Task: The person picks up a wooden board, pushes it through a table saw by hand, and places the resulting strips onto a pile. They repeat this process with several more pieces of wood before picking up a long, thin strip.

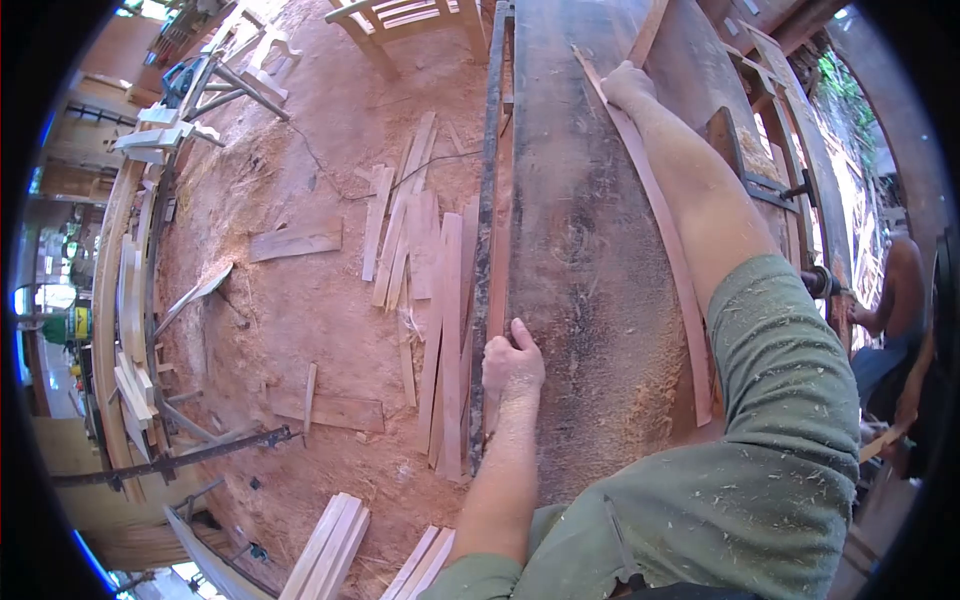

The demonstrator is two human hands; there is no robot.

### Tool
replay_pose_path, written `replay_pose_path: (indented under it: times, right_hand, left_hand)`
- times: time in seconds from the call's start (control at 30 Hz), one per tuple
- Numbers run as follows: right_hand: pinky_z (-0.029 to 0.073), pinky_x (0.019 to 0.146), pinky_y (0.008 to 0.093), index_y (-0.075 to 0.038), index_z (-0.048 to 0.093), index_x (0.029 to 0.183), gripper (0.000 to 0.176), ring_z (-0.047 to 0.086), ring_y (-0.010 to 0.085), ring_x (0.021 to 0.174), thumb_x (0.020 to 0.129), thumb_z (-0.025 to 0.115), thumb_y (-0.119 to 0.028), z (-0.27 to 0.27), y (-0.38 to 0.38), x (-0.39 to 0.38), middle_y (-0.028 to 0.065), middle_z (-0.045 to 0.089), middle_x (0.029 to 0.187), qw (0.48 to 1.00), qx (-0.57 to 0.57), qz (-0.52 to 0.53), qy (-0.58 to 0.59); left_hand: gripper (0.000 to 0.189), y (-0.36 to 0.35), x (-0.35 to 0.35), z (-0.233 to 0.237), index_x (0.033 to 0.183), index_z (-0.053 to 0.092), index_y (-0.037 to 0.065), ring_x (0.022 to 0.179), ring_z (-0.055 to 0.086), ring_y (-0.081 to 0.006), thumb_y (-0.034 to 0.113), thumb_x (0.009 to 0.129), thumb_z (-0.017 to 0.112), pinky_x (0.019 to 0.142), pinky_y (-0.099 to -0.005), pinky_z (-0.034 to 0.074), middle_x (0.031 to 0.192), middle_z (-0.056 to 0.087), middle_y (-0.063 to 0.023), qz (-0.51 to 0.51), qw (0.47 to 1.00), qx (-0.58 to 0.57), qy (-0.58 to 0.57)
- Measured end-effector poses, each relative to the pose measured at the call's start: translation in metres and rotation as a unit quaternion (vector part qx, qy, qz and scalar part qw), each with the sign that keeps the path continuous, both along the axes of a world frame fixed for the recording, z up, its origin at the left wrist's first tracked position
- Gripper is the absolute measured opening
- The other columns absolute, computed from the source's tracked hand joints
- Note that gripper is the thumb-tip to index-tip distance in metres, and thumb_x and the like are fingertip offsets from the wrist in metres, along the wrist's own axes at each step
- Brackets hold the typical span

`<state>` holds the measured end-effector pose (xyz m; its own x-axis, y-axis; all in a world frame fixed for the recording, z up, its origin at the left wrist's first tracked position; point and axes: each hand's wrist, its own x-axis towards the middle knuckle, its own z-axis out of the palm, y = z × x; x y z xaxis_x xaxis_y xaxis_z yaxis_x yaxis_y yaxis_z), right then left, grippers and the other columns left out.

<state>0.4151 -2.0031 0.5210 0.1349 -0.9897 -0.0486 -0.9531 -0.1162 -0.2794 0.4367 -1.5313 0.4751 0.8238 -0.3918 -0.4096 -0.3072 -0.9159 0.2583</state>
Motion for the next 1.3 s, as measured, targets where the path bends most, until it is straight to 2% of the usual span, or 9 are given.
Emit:
replay_pose_path:
  times: [0.13, 0.17, 0.23, 0.27, 0.4, 0.5, 0.77, 0.93, 1.3]
  right_hand:
    - [0.055, 0.089, 0.0444, 0.004, 0.041, 0.143, 0.067, 0.067, 0.0384, 0.108, 0.097, 0.05, -0.044, 0.028, 0.099, 0.01, 0.0296, 0.064, 0.116, 0.999, 0.021, 0.031, 0.022]
    - [0.054, 0.092, 0.0417, 0.015, 0.058, 0.116, 0.102, 0.065, 0.0362, 0.112, 0.087, 0.039, -0.08, -0.003, 0.1, 0.011, 0.0305, 0.065, 0.115, 0.992, 0.002, 0.11, 0.059]
    - [0.057, 0.085, 0.0414, -0.034, 0.028, 0.156, 0.054, 0.066, 0.0379, 0.109, 0.104, 0.043, -0.029, 0.06, 0.202, 0.017, 0.0283, 0.057, 0.117, 0.95, 0.035, 0.244, 0.192]
    - [0.058, 0.08, 0.0401, -0.061, 0.013, 0.149, 0.078, 0.065, 0.0368, 0.108, 0.101, 0.036, -0.005, 0.058, 0.236, 0.024, 0.0267, 0.051, 0.116, 0.956, 0.045, 0.243, 0.156]
    - [0.058, 0.059, 0.0434, -0.049, 0.025, 0.152, 0.068, 0.068, 0.0359, 0.069, 0.099, 0.042, -0.011, 0.013, 0.359, 0.022, 0.0276, 0.055, 0.097, 0.941, -0.13, 0.297, 0.095]
    - [0.057, 0.069, 0.0475, -0.018, 0.045, 0.144, 0.053, 0.068, 0.0425, 0.074, 0.092, 0.054, -0.017, 0.008, 0.445, 0.003, 0.0311, 0.056, 0.112, 0.971, 0.085, 0.213, -0.073]
    - [0.042, 0.1, 0.0488, 0.003, 0.051, 0.13, 0.056, 0.053, 0.0366, 0.118, 0.083, 0.069, -0.022, -0.011, 0.603, -0.126, 0.0193, 0.057, 0.121, 0.979, -0.1, 0.126, -0.125]
    - [0.042, 0.1, 0.0505, 0.003, 0.052, 0.12, 0.05, 0.051, 0.0382, 0.122, 0.08, 0.072, -0.021, 0.004, 0.627, -0.149, 0.0227, 0.055, 0.12, 0.985, 0.114, 0.118, -0.058]
    - [0.053, 0.083, 0.0461, -0.004, 0.069, 0.105, 0.028, 0.068, 0.038, 0.098, 0.084, 0.063, -0.02, -0.001, 0.719, -0.237, 0.0216, 0.07, 0.101, 0.947, 0.288, 0.04, -0.138]
  left_hand:
    - [0.065, 0.002, 0.0, 0.006, 0.096, 0.066, -0.001, 0.095, 0.068, -0.0385, 0.056, 0.1, 0.036, 0.083, -0.0508, 0.053, 0.099, 0.068, -0.0214, -0.014, 1.0, -0.014, 0.007]
    - [0.067, 0.003, 0.0, 0.005, 0.099, 0.065, -0.002, 0.097, 0.067, -0.0383, 0.057, 0.1, 0.035, 0.084, -0.0506, 0.053, 0.099, 0.068, -0.0227, -0.012, 0.999, -0.021, 0.022]
    - [0.067, 0.004, 0.0, 0.005, 0.099, 0.065, -0.003, 0.097, 0.067, -0.0395, 0.057, 0.1, 0.034, 0.085, -0.051, 0.052, 0.099, 0.068, -0.0235, -0.015, 0.998, -0.056, 0.022]
    - [0.068, 0.007, -0.001, 0.006, 0.099, 0.065, -0.003, 0.098, 0.066, -0.0407, 0.057, 0.1, 0.034, 0.085, -0.0514, 0.052, 0.098, 0.067, -0.0243, 0.001, 0.997, -0.079, 0.018]
    - [0.057, 0.015, 0.004, -0.015, 0.1, 0.061, -0.008, 0.097, 0.062, -0.0428, 0.045, 0.101, 0.039, 0.087, -0.0505, 0.048, 0.101, 0.063, -0.0284, 0.09, 0.938, -0.333, 0.035]
    - [0.043, 0.042, 0.038, -0.128, 0.103, 0.055, -0.013, 0.099, 0.057, -0.037, 0.029, 0.099, 0.045, 0.087, -0.0447, 0.047, 0.106, 0.058, -0.027, 0.113, 0.82, -0.553, -0.095]
    - [0.048, 0.095, 0.071, 0.07, 0.115, 0.06, -0.01, 0.1, 0.063, -0.033, 0.033, 0.092, 0.063, 0.088, -0.0404, 0.049, 0.107, 0.065, -0.021, -0.066, 0.896, -0.422, 0.12]
    - [0.056, 0.039, 0.068, 0.044, 0.118, 0.061, -0.008, 0.106, 0.065, -0.0376, 0.038, 0.087, 0.068, 0.093, -0.0412, 0.049, 0.111, 0.067, -0.0255, -0.36, 0.876, -0.315, 0.059]
    - [0.049, 0.072, 0.048, 0.06, 0.104, 0.066, -0.007, 0.096, 0.071, -0.0334, 0.017, 0.061, 0.073, 0.081, -0.0406, 0.055, 0.097, 0.072, -0.0214, -0.452, 0.886, -0.08, 0.067]
